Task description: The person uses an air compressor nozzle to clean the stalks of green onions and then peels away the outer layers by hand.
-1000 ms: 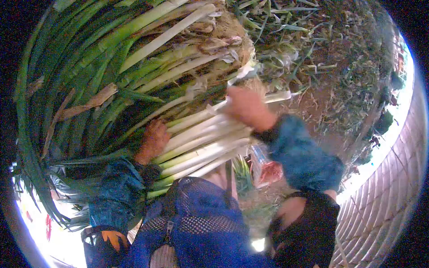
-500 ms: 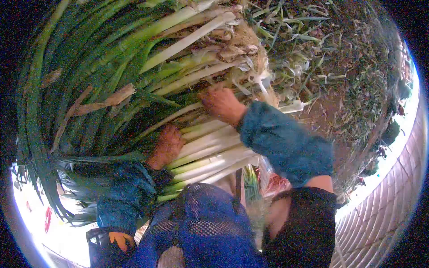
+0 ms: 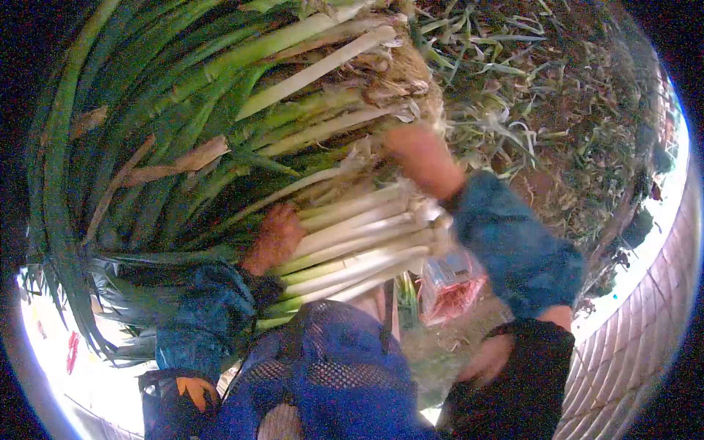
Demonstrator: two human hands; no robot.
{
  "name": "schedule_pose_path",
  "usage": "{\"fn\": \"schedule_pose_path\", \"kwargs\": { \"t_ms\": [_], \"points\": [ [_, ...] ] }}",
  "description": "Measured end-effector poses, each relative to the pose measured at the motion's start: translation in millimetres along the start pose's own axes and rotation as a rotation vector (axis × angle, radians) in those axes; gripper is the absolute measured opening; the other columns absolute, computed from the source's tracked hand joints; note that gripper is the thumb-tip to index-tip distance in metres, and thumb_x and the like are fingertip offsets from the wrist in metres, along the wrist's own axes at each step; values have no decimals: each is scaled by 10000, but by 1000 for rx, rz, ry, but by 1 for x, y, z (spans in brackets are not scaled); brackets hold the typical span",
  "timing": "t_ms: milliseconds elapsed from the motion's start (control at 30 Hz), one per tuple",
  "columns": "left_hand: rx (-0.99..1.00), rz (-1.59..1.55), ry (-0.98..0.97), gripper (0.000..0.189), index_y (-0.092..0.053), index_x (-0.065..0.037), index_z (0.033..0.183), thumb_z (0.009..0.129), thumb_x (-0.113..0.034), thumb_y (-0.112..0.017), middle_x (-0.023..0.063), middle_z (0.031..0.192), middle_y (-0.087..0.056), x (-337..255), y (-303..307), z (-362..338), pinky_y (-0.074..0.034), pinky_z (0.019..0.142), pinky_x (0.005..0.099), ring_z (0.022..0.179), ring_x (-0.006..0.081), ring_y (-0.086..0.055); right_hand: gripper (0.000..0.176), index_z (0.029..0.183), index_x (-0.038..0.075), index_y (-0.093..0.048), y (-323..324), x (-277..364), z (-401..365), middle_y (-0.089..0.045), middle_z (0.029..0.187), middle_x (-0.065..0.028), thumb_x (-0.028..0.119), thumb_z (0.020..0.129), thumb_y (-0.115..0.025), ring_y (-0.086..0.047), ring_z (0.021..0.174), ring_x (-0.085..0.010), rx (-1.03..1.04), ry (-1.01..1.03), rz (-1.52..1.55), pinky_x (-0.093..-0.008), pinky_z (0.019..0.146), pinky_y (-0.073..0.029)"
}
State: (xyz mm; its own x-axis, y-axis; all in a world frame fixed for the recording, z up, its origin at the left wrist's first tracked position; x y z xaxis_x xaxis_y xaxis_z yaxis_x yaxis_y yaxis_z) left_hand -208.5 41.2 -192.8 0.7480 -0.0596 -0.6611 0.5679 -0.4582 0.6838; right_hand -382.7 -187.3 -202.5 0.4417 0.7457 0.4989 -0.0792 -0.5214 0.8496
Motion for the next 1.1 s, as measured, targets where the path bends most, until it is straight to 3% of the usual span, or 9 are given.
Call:
{"fn": "schedule_pose_path", "kwargs": {
  "t_ms": [67, 267, 367, 500, 600, 700, 800, 1000, 1100],
  "points": [
    [-52, 15, 35, 139, -612, -27, 688, 698, -155, -557, 160, 926, -561, 0, 2, -1, -409, 860, 430, 966, 317, -495, 215, 912, 57, -592, -53, 70, 29, -604, 867, -161, 180, 750, -520, -584, 824, -322, 284, 84, -168, -475, 724, -436],
    [-88, 9, 5, 145, -618, -35, 684, 703, -159, -546, 167, 950, -572, -9, 3, -8, -422, 870, 434, 991, 322, -502, 237, 881, 40, -628, -95, 63, -4, -621, 789, -177, 227, 759, -548, -607, 723, -356, 592, 15, 65, -494, 641, -480],
    [-158, -98, 56, 142, -607, -22, 691, 706, -150, -547, 169, 962, -572, -15, 19, -8, -425, 870, 436, 998, 319, -506, 343, 954, 41, -625, -70, 65, -13, -617, 844, -220, 332, 775, -594, -601, 824, -391, 722, -325, 350, -474, 720, -462],
    [-186, -106, -2, 109, -602, -17, 747, 719, -109, -551, 156, 972, -572, -14, 21, -11, -415, 891, 432, 1005, 320, -508, 349, 937, 34, -610, -74, 65, -40, -608, 824, -230, 354, 803, -572, -590, 823, -397, 596, -456, 405, -455, 720, -457],
    [-378, 0, 152, 121, -590, -22, 817, 725, -96, -569, 165, 963, -567, -14, 40, -10, -413, 880, 434, 989, 325, -512, 356, 927, 42, -610, -89, 63, -53, -608, 804, -219, 375, 813, -563, -589, 808, -397, 654, -433, 357, -457, 709, -456],
    [-347, 47, 466, 203, -576, -26, 873, 719, -156, -599, 169, 976, -565, 15, 17, -12, -410, 865, 437, 976, 324, -514, 353, 899, 46, -608, -78, 68, -48, -607, 788, -215, 386, 813, -563, -590, 788, -395, 615, -441, 316, -463, 686, -458],
    [-89, 151, 565, 313, -586, -32, 900, 718, -284, -627, 175, 964, -573, 14, 7, -9, -418, 832, 453, 941, 338, -527, 345, 864, 52, -602, -78, 63, -44, -604, 750, -209, 391, 813, -564, -594, 746, -392, 534, -351, 275, -469, 647, -462],
    [429, -235, 564, 470, -628, -49, 921, 772, -491, -566, 208, 886, -633, 37, -10, 8, -463, 743, 487, 845, 389, -598, 307, 819, 57, -591, -73, 72, -59, -591, 675, -194, 361, 821, -557, -587, 660, -394, 497, -318, 244, -477, 599, -465],
    [456, -173, 560, 481, -659, -57, 869, 791, -514, -529, 221, 867, -638, 24, -19, 3, -472, 738, 479, 830, 384, -615, 254, 815, 60, -590, -51, 79, -59, -590, 668, -190, 311, 814, -554, -589, 646, -384, 533, -266, 197, -475, 593, -467]
  ]
}}
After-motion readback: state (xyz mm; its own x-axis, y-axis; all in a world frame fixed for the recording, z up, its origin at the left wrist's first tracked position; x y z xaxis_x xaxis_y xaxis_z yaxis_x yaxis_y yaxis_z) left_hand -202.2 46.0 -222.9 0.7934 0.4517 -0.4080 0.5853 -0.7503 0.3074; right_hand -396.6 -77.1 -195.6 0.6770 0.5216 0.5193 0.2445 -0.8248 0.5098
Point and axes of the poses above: each hand's wrist, its own z-axis towards the middle knuckle, its own y-axis out of the back of the hand, x = y × z, the point moved 5 cm from there along z, towards the middle knuckle
